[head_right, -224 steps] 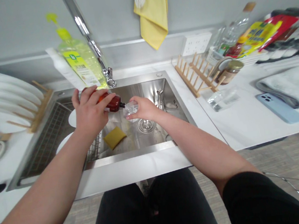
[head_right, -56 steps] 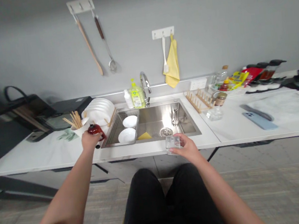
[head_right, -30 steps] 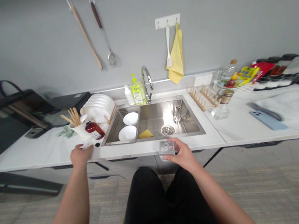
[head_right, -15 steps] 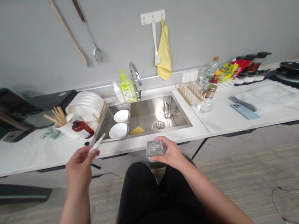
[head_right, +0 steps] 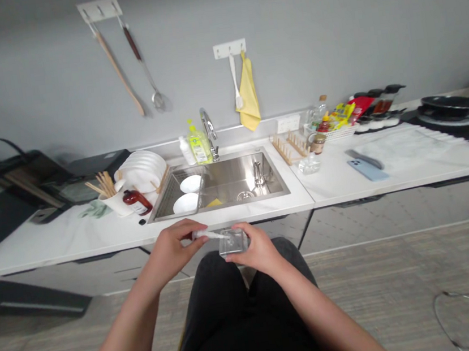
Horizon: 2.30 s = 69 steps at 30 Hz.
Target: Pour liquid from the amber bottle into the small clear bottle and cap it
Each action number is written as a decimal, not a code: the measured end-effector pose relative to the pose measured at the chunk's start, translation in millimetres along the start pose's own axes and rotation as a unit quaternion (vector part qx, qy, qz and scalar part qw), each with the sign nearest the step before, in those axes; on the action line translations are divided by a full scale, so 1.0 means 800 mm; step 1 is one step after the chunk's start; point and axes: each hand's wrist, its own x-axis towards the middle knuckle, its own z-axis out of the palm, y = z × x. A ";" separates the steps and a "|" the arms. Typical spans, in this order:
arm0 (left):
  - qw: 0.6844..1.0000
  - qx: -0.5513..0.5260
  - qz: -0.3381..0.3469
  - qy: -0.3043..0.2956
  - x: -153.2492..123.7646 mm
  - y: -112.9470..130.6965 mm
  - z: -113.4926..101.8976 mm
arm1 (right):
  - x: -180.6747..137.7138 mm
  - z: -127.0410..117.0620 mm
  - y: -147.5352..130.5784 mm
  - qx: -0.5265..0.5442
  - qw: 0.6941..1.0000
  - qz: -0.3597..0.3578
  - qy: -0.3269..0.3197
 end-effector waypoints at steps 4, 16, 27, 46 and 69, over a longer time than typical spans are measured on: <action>0.989 0.105 0.020 -0.098 0.005 0.045 0.011 | -0.013 -0.002 -0.010 -0.021 1.000 -0.019 0.002; 0.990 0.069 -0.001 -0.123 -0.002 0.039 0.060 | -0.047 -0.009 -0.020 -0.001 1.000 -0.016 0.019; 0.998 -0.025 0.015 -0.063 -0.032 0.030 0.105 | -0.070 -0.015 -0.014 0.012 0.999 -0.025 0.033; 0.945 -0.319 0.043 -0.059 -0.067 -0.019 0.134 | -0.095 -0.026 -0.041 0.087 0.996 -0.015 0.008; 0.965 -0.262 -0.009 0.007 -0.060 0.000 0.142 | -0.086 -0.017 -0.033 0.054 0.998 -0.009 0.032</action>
